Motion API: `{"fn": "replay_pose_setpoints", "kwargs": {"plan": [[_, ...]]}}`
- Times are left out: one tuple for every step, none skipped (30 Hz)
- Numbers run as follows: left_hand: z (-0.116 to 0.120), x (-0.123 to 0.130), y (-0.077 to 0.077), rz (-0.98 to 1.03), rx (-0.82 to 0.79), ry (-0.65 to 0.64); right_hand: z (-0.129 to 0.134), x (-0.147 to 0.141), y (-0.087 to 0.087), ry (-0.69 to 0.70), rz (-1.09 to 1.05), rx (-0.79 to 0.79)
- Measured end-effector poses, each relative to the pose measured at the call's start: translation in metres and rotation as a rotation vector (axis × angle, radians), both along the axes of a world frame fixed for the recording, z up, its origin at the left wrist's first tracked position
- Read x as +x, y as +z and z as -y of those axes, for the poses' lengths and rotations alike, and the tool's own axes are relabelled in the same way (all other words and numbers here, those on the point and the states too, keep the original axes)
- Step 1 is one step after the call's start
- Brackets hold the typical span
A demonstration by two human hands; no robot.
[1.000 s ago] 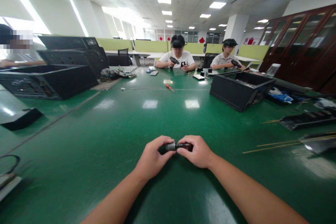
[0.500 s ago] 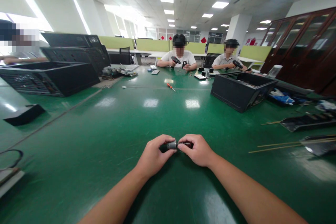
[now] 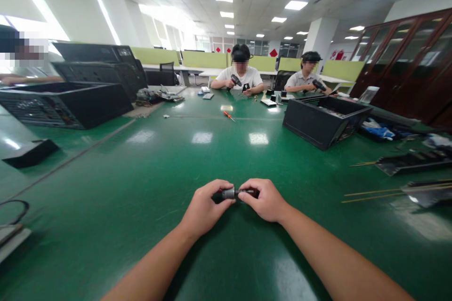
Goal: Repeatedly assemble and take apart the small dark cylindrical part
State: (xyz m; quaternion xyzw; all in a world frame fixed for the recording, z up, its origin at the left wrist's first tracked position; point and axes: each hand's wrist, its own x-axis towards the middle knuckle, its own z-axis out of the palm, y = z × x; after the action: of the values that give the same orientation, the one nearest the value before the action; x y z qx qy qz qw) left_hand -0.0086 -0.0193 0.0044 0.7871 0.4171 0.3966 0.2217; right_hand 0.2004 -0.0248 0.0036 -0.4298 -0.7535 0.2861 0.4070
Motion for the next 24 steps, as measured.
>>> {"fn": "replay_pose_setpoints", "kwargs": {"plan": [[0.0001, -0.0001, 0.0000, 0.002, 0.002, 0.001, 0.0000, 0.0000, -0.0001, -0.001, 0.000, 0.000], [0.0001, -0.0003, 0.0001, 0.004, 0.004, 0.003, 0.0001, 0.0000, -0.0002, -0.002, -0.001, 0.000], [0.0002, -0.0005, 0.0002, 0.005, 0.007, 0.005, 0.0001, 0.0000, -0.0002, -0.002, -0.003, 0.001], [0.0003, -0.0007, 0.0003, 0.005, 0.010, 0.006, 0.0001, 0.0000, -0.0002, -0.001, -0.005, 0.000], [0.0004, -0.0008, 0.0004, 0.005, 0.014, 0.006, 0.0001, -0.0001, -0.0002, -0.001, -0.007, -0.002], [0.0005, -0.0010, 0.0006, 0.005, 0.019, 0.005, 0.0001, -0.0001, -0.0001, -0.002, -0.009, -0.005], [0.0006, -0.0011, 0.0007, 0.005, 0.024, 0.003, 0.0002, -0.0002, 0.0001, -0.003, -0.009, -0.008], [0.0008, -0.0012, 0.0009, 0.004, 0.027, 0.001, 0.0003, -0.0003, 0.0003, -0.004, -0.009, -0.013], [0.0011, -0.0012, 0.0010, 0.003, 0.031, 0.001, 0.0003, -0.0003, 0.0005, -0.004, -0.009, -0.016], [0.0013, -0.0012, 0.0011, 0.003, 0.034, 0.002, 0.0004, -0.0004, 0.0007, -0.003, -0.010, -0.018], [0.0015, -0.0011, 0.0013, 0.003, 0.038, 0.001, 0.0005, -0.0004, 0.0009, -0.001, -0.013, -0.018], [0.0016, -0.0011, 0.0014, 0.002, 0.043, 0.000, 0.0005, -0.0004, 0.0011, 0.000, -0.015, -0.018], [0.0017, -0.0011, 0.0015, 0.004, 0.050, -0.001, 0.0005, -0.0004, 0.0012, 0.001, -0.019, -0.019], [0.0018, -0.0011, 0.0015, 0.005, 0.059, -0.002, 0.0005, -0.0003, 0.0012, 0.000, -0.022, -0.021], [0.0017, -0.0011, 0.0016, 0.005, 0.069, -0.003, 0.0004, -0.0001, 0.0012, -0.001, -0.026, -0.024], [0.0017, -0.0012, 0.0016, 0.004, 0.079, -0.004, 0.0004, 0.0000, 0.0012, -0.001, -0.031, -0.029], [0.0016, -0.0014, 0.0016, 0.004, 0.089, -0.003, 0.0004, 0.0002, 0.0011, -0.001, -0.037, -0.033], [0.0016, -0.0016, 0.0015, 0.003, 0.097, -0.004, 0.0004, 0.0004, 0.0010, -0.001, -0.043, -0.037], [0.0016, -0.0017, 0.0016, 0.003, 0.105, -0.006, 0.0005, 0.0005, 0.0009, -0.001, -0.049, -0.039], [0.0017, -0.0019, 0.0016, 0.002, 0.110, -0.007, 0.0005, 0.0006, 0.0007, -0.001, -0.052, -0.040], [0.0019, -0.0020, 0.0018, 0.001, 0.114, -0.010, 0.0006, 0.0007, 0.0006, -0.001, -0.054, -0.041], [0.0020, -0.0021, 0.0021, 0.001, 0.118, -0.012, 0.0005, 0.0007, 0.0004, -0.001, -0.052, -0.041], [0.0023, -0.0021, 0.0024, 0.000, 0.123, -0.014, 0.0005, 0.0008, 0.0001, 0.000, -0.049, -0.040], [0.0025, -0.0021, 0.0028, -0.002, 0.127, -0.016, 0.0003, 0.0008, -0.0002, 0.001, -0.048, -0.038]]}}
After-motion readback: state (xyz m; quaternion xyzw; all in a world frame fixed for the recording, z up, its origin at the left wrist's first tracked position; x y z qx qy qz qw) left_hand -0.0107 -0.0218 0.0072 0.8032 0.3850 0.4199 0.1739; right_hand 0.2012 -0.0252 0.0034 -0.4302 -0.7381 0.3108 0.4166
